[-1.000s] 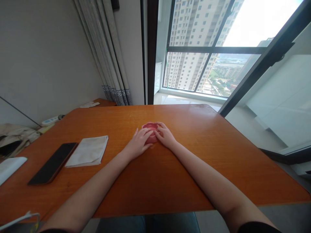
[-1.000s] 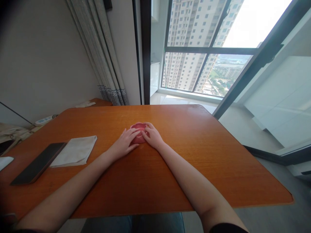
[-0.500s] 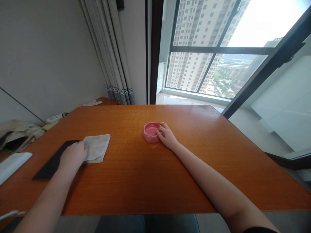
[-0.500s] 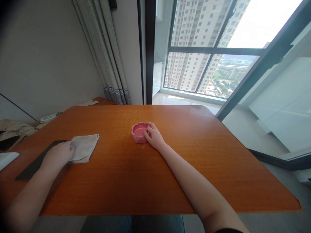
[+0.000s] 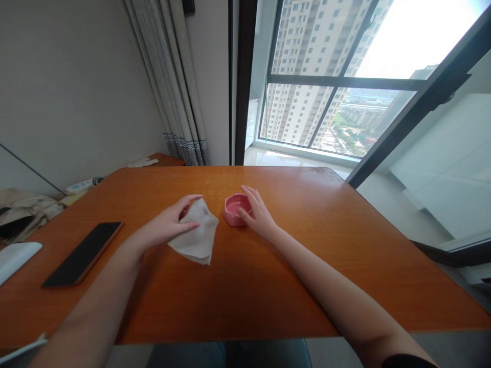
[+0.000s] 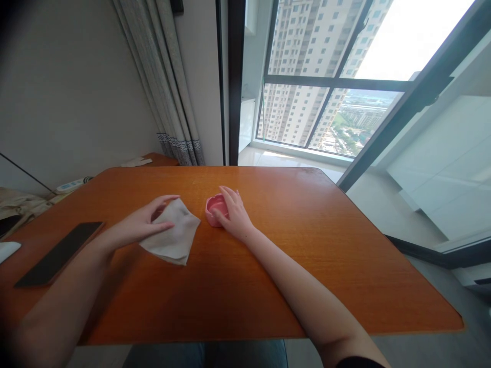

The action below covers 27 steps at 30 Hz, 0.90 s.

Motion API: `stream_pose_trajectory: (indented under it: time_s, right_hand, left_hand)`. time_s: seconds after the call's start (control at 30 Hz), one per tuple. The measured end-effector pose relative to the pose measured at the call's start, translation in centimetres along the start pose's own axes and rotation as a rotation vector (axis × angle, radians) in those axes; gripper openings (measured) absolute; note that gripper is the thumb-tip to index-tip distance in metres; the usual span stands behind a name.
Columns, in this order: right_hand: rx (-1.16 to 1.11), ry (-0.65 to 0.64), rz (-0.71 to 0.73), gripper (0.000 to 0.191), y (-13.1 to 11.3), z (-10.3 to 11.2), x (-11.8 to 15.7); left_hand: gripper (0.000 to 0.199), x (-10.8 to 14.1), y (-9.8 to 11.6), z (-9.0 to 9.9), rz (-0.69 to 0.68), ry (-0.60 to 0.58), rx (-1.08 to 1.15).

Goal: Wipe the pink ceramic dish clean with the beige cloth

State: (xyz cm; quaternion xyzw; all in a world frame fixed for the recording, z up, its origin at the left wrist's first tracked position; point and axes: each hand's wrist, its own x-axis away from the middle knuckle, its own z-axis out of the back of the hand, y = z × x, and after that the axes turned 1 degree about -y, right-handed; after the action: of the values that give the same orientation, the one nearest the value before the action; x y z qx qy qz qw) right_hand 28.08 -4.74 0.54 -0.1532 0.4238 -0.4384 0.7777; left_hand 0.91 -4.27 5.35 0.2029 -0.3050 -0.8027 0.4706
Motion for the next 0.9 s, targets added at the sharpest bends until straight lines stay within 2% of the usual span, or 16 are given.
stream_pose_trajectory:
  time_s: [0.07,0.1,0.17,0.23,0.3,0.37,0.4,0.43,0.5,0.53,0.57,0.63,0.7,0.73,0.8,0.9]
  right_hand:
    - [-0.163,-0.145,-0.061,0.075,-2.3,0.1,-0.1]
    - [-0.246,-0.21,-0.131,0.08,-3.2,0.2,-0.2]
    - [-0.427,-0.308,-0.274,0.073,-4.1,1.0,-0.4]
    - [-0.595,-0.385,-0.366,0.052,-3.9,2.2,-0.8]
    - [-0.725,-0.416,-0.428,0.04,-3.0,3.6,-1.4]
    - [-0.765,-0.264,-0.49,0.035,-1.9,4.7,-2.0]
    - [-0.734,-0.112,-0.498,0.033,-1.5,5.0,-2.3]
    - [-0.65,0.059,-0.473,0.032,-1.2,5.2,-2.5]
    - [-0.386,0.298,-0.327,0.029,-0.8,4.9,-2.7]
    - [-0.23,0.311,-0.226,0.026,-0.7,4.6,-2.6]
    - [-0.075,0.252,-0.126,0.022,-0.6,4.0,-2.5]
    - [0.18,0.001,0.01,0.013,-0.5,2.7,-2.0]
    - [0.34,-0.24,0.044,0.015,-0.3,1.4,-1.3]
    - [0.393,-0.311,0.048,0.017,-0.1,0.8,-0.9]
    - [0.477,-0.355,0.067,0.022,0.1,0.1,-0.3]
    - [0.562,-0.34,0.097,0.023,0.7,-0.3,0.0]
  left_hand:
    - [0.072,-1.1,3.2,-0.6,-0.094,-0.125,0.046]
    - [0.072,-1.8,4.4,-0.9,-0.139,-0.141,0.079]
    - [0.072,-3.3,5.6,-1.6,-0.202,-0.123,0.173]
    - [0.065,-5.1,5.3,-2.8,-0.224,-0.013,0.299]
    - [0.048,-6.7,3.8,-4.6,-0.198,0.189,0.426]
    - [0.033,-8.1,1.8,-7.0,-0.11,0.47,0.509]
    - [0.029,-8.6,0.7,-8.2,-0.046,0.585,0.511]
    - [0.028,-8.9,-0.3,-9.3,0.008,0.636,0.495]
    - [0.03,-9.2,-1.7,-11.1,0.056,0.614,0.448]
    - [0.032,-9.1,-2.1,-11.7,0.05,0.562,0.418]
    - [0.035,-9.1,-2.4,-12.2,0.035,0.502,0.383]
    - [0.04,-8.8,-2.4,-12.6,0.011,0.403,0.306]
    - [0.043,-8.6,-2.2,-12.6,0.011,0.352,0.24]
    - [0.043,-8.5,-2.1,-12.6,0.014,0.344,0.22]
    - [0.044,-8.4,-2.0,-12.5,0.014,0.347,0.205]
    - [0.044,-8.4,-2.0,-12.5,0.02,0.355,0.206]
